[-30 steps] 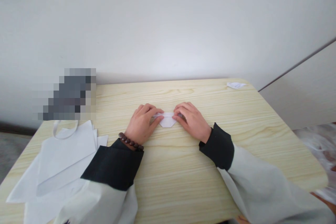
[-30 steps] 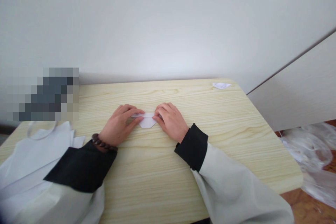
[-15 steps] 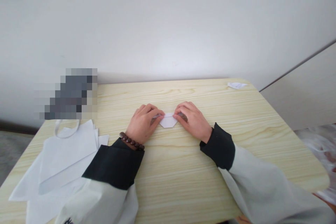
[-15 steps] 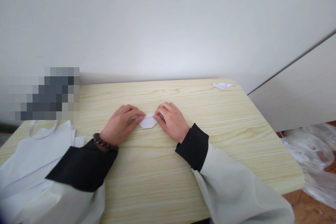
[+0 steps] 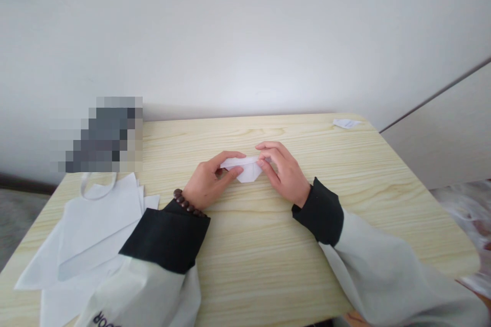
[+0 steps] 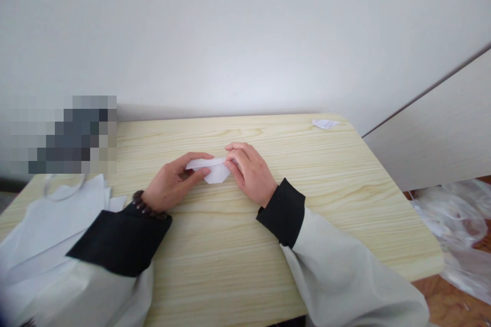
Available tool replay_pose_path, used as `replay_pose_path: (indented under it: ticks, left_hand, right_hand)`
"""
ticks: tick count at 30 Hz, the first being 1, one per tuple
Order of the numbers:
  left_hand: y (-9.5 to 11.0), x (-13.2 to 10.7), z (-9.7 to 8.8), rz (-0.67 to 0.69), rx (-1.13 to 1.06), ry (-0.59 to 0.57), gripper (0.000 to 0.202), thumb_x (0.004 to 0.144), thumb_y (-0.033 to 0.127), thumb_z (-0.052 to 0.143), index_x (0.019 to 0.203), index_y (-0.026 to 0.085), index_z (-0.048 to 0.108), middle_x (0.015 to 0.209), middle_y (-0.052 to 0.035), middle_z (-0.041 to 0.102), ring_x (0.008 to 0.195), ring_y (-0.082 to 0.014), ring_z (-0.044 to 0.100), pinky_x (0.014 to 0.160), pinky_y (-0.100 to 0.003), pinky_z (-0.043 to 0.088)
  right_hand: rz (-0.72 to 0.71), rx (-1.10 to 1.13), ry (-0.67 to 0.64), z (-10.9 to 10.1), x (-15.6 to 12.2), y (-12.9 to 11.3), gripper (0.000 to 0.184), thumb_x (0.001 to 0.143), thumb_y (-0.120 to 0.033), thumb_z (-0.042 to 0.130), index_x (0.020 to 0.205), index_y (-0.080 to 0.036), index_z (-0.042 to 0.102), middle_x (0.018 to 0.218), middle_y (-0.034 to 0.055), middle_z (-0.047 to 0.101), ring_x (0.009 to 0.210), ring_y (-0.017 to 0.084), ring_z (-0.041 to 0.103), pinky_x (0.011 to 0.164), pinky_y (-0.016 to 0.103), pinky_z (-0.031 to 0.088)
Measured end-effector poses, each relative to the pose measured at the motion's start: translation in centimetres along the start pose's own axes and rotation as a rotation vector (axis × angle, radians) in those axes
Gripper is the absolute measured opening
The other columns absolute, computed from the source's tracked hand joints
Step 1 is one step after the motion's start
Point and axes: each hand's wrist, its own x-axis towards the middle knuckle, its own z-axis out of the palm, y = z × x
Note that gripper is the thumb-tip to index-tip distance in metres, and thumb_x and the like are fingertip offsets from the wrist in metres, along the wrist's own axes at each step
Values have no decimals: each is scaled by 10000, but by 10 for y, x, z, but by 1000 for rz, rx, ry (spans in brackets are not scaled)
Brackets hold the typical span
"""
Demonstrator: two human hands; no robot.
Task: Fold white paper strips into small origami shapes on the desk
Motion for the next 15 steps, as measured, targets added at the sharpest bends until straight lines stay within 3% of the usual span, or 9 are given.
replay_pose_path:
  ticks: [6,11,15]
  left_hand:
    - [-1,0,3,9,-321,7,325,817,350,567,1090,175,570,1017,-55,639,715,-134,630,703,-260,528]
    - [1,-2,3,4,-212,-56,232,822,369,550,902,169,636,799,-27,660,660,-137,606,621,-240,500]
    - [2,-3,2,-7,-163,-71,262,819,384,548,951,172,625,811,-32,650,635,-133,585,579,-232,476]
  right_hand:
    - [98,78,-29,1,-3,-1,152,882,-275,474,1008,-200,436,958,68,592,866,183,575,792,337,452]
    - [150,130,-60,0,-4,-1,172,859,-275,499,1007,-210,440,908,38,594,794,155,597,707,276,463]
    - [156,160,-90,-2,-4,-2,168,846,-254,513,999,-211,459,858,21,620,757,146,618,681,258,466]
